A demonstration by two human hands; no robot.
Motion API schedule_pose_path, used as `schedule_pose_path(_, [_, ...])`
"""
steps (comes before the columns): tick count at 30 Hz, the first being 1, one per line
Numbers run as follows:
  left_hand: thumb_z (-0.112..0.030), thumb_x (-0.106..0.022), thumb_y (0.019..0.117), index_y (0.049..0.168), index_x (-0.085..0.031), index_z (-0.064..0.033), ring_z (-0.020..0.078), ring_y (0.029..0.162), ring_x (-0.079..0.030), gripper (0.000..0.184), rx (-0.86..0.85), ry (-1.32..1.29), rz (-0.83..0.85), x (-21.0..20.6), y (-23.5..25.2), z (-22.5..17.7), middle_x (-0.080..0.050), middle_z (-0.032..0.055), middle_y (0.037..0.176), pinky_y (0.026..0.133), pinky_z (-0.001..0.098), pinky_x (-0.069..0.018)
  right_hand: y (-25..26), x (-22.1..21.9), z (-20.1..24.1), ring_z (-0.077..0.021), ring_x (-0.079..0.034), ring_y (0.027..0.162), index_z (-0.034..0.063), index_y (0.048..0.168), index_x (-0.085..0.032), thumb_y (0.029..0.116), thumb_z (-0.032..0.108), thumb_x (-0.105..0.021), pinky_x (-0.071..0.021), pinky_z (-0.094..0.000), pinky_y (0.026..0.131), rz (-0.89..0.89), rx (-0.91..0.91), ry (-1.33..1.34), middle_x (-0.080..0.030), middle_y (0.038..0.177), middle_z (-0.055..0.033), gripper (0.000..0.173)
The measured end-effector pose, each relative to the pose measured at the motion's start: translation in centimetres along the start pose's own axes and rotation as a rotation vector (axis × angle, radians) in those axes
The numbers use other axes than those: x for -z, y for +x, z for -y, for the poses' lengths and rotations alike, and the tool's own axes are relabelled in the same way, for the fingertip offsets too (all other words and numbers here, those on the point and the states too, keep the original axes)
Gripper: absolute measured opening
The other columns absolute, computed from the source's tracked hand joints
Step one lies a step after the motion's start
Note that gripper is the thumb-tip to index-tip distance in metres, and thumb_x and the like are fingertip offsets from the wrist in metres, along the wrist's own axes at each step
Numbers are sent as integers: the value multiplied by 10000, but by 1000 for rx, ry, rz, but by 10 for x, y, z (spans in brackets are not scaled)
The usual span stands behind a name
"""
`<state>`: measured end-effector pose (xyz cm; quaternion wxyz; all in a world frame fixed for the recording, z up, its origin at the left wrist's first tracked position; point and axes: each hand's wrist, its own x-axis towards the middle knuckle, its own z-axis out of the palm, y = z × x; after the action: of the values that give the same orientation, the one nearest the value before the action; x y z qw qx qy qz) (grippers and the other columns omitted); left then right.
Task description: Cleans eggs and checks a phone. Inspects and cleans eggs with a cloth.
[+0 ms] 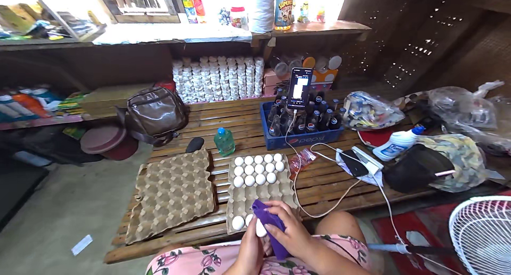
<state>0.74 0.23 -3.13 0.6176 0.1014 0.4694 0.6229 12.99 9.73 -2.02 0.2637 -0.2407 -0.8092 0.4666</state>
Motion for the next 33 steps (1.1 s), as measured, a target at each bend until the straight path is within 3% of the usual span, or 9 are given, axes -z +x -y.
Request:
schedule_pose_path(4, [-345, -59, 1088, 1213, -510, -76, 130, 799, -686, 539, -58, 49, -49, -1, -6, 0, -707, 36, 902, 720, 316, -581, -7, -11, -3, -298, -556, 1297, 144, 1197, -702, 960, 318, -684, -463, -468, 1087, -25, 209, -158, -600, 1379, -155, 295])
schedule_pose_path(8, [-358, -93, 1090, 1146, -518, -144, 46, 604, -571, 479, -23, 124, 97, 5, -1, 7, -645, -37, 757, 568, 223, -497, 1, -4, -4, -272, -558, 1289, 103, 1204, -712, 979, 349, -643, -457, -465, 1083, -24, 73, -76, -611, 1372, -134, 341])
schedule_pose_path(12, [-385, -147, 1094, 1174, -520, -117, 56, 571, -546, 467, -32, 79, 124, 5, 2, 3, -616, -17, 721, 549, 221, -485, 4, 0, -6, -231, -544, 1303, 19, 1245, -671, 987, 333, -628, -451, -422, 1102, -46, -95, 103, -596, 1369, -149, 409])
schedule_pose_path(16, [-392, -81, 1113, 1169, -559, -81, 138, 732, -691, 573, 6, -34, -58, -2, -1, -5, -715, 50, 849, 668, 306, -583, -5, -6, -2, -287, -538, 1310, 89, 1232, -696, 958, 301, -675, -452, -465, 1095, -45, 36, -25, -592, 1378, -166, 347])
schedule_pose_path(19, [-304, -83, 1103, 1213, -536, -72, 153, 872, -708, 521, -2, 4, 9, 1, -4, 1, -728, 53, 954, 782, 347, -593, -5, -8, -4, -300, -552, 1289, 152, 1186, -727, 947, 307, -691, -460, -470, 1082, -31, 153, -135, -607, 1365, -151, 287])
schedule_pose_path(25, [-320, -157, 1094, 1244, -498, -151, 38, 609, -570, 410, 9, 128, 157, 5, -1, 2, -654, -22, 825, 560, 207, -492, -4, -8, -5, -231, -562, 1232, 104, 1175, -717, 937, 325, -696, -497, -397, 1034, -168, 25, -27, -598, 1283, -158, 325])
schedule_pose_path(27, [-345, -117, 1097, 1161, -527, -153, 43, 573, -561, 457, 16, 81, 107, 1, -2, 0, -644, -22, 745, 540, 209, -486, -5, -9, -6, -219, -574, 1225, 79, 1194, -664, 945, 337, -696, -496, -381, 1038, -191, 51, -25, -609, 1263, -157, 360])
schedule_pose_path(30, [-386, -25, 1094, 1096, -573, -133, 104, 662, -665, 604, 26, -14, 46, -2, -5, -5, -709, 19, 784, 611, 269, -558, -7, -11, -6, -217, -579, 1232, 101, 1170, -654, 935, 352, -714, -490, -374, 1052, -186, 160, -84, -629, 1257, -138, 349])
schedule_pose_path(33, [-353, -12, 1079, 1113, -545, -125, 126, 738, -692, 581, 21, -43, 92, -2, -7, -3, -725, 36, 860, 650, 285, -570, -7, -12, -10, -205, -574, 1236, 175, 1126, -679, 918, 356, -725, -475, -357, 1060, -169, 267, -184, -638, 1267, -91, 280])
